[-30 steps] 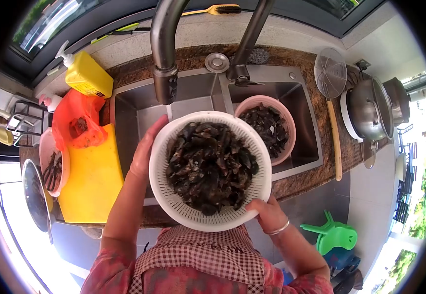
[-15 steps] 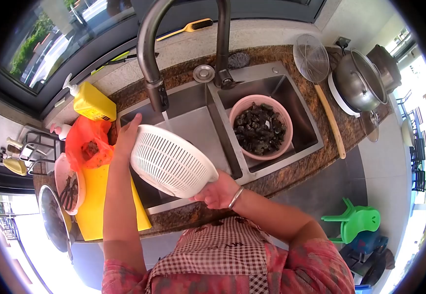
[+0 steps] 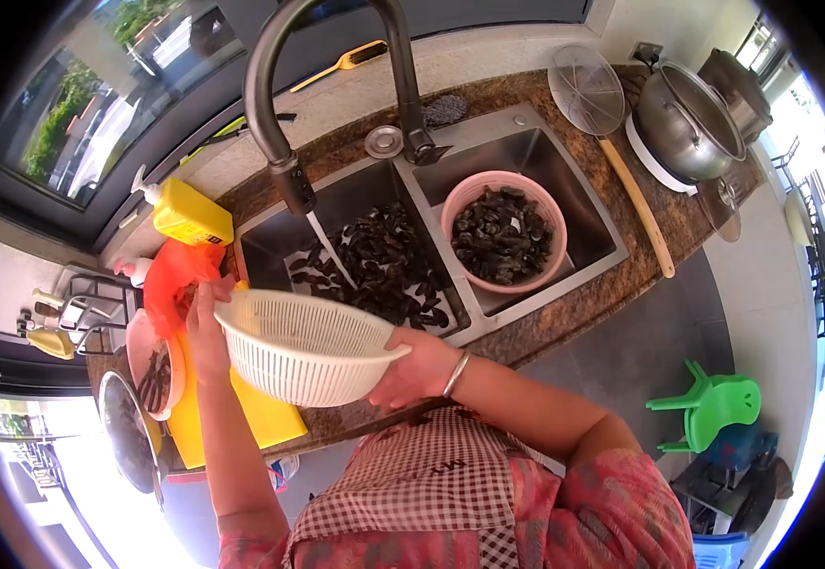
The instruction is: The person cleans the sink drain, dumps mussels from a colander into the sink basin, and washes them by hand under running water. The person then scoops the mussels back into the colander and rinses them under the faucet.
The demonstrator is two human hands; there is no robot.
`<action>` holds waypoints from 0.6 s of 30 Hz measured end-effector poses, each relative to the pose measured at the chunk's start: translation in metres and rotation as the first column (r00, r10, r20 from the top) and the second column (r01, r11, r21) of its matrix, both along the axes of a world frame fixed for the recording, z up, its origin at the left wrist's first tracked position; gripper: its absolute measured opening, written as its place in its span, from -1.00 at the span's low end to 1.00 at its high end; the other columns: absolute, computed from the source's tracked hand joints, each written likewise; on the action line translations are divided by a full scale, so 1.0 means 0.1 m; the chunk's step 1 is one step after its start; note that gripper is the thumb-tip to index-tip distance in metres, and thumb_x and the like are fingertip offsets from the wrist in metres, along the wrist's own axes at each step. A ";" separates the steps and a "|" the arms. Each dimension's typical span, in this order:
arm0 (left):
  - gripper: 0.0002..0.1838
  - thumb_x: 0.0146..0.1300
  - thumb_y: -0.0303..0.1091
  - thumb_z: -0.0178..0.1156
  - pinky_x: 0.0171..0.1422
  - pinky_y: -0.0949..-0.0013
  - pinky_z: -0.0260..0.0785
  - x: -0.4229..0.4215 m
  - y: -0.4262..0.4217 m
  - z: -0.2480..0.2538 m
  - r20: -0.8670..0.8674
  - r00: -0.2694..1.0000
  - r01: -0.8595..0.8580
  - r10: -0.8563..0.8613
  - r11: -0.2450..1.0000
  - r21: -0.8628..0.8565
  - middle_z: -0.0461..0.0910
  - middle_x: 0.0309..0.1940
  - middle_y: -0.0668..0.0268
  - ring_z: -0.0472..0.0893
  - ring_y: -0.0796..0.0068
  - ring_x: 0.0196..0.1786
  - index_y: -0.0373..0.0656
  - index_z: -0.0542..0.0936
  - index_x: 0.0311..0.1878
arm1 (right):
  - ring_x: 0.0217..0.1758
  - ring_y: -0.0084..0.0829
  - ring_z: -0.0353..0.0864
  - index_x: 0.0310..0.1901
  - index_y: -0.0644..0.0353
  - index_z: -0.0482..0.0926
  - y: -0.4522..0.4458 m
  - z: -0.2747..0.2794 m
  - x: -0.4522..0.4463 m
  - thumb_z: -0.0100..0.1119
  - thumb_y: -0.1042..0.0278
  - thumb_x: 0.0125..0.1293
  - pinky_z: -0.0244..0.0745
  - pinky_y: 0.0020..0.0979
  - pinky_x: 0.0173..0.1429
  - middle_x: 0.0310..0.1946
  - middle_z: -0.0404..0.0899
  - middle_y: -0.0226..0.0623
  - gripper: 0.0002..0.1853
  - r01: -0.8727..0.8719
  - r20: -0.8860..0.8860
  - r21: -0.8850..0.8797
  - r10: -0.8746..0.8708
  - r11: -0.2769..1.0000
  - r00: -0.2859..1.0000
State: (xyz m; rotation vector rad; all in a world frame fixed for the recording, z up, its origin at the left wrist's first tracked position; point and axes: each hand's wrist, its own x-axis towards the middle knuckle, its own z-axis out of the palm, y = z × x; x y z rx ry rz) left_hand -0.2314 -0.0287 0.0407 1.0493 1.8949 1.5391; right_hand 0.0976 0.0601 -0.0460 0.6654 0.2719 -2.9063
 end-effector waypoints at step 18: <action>-0.74 0.12 -0.44 0.38 0.24 0.01 0.49 1.41 -1.45 -1.15 -0.714 0.688 0.038 -0.128 0.989 -0.141 0.61 0.01 0.08 0.60 -0.08 0.16 -0.19 0.68 -0.08 | 0.03 -0.29 0.74 0.25 0.36 0.45 0.57 -0.03 -0.18 0.19 0.57 0.15 0.80 -0.23 -0.03 0.02 0.64 -0.12 -0.45 0.214 0.198 0.744 -0.515 0.633 0.834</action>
